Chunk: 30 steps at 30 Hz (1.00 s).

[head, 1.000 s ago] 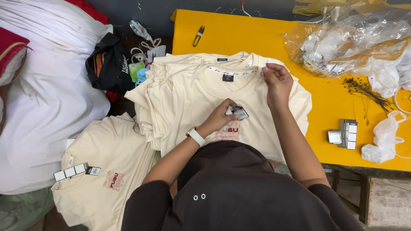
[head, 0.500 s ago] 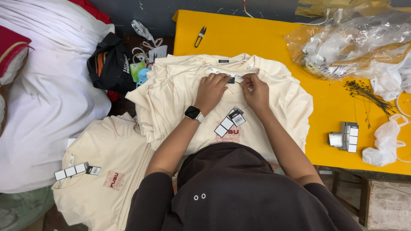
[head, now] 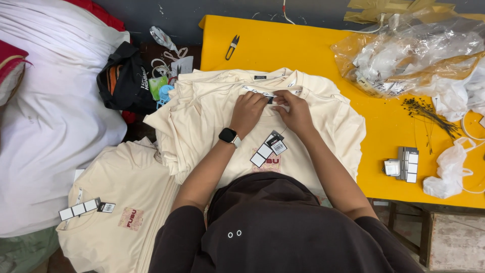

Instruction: The person attaches tags to a stack of cream-colored t-shirts on a yellow table. They pick up a tag, thread a string through the shirt's collar, and secure the tag before moving the shirt to a separate pile. This process is repeated for multiple shirts.

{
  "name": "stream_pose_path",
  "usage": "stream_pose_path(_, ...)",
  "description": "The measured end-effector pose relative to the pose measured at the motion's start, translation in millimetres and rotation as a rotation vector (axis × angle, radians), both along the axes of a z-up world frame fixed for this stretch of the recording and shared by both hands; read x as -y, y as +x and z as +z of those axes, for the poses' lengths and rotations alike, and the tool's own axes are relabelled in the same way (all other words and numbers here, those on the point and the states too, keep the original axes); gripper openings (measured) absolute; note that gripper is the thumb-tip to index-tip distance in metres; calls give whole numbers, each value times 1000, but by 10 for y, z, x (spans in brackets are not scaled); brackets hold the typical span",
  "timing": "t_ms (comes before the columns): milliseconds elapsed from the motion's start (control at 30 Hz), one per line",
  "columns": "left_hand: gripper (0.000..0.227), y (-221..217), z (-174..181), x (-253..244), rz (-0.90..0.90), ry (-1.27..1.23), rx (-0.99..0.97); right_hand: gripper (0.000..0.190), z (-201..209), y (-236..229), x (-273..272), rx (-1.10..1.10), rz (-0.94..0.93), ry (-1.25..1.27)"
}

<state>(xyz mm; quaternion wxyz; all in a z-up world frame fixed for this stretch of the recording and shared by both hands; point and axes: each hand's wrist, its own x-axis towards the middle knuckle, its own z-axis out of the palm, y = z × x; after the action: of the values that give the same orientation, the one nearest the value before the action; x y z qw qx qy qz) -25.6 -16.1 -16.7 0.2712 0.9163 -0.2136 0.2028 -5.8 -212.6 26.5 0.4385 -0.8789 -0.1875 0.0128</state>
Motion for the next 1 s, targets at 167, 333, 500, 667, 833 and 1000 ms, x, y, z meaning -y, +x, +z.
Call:
stream_pose_path(167, 14, -156, 169, -28, -41, 26, 18, 43, -23, 5, 21, -33, 6, -58)
stream_pose_path(333, 25, -595, 160, 152, -375, 29, -66, 48, 257, -4, -30, 66, 88, -213)
stream_pose_path(500, 20, -741, 96, 167, -480, 161, -131, 32, -12, 52, -24, 76, 11, -440)
stream_pose_path(667, 13, -656, 52, 136, -467, 144, -55, 42, 154, 79, -241, 174, 80, -401)
stream_pose_path(833, 7, -662, 23, 167, -461, 268, 121, 21, 45, 200, -543, 178, 60, -489)
stream_pose_path(1000, 10, -666, 25, 181, -451, 314, 202, 9, 47, 203, -612, 129, 103, -248)
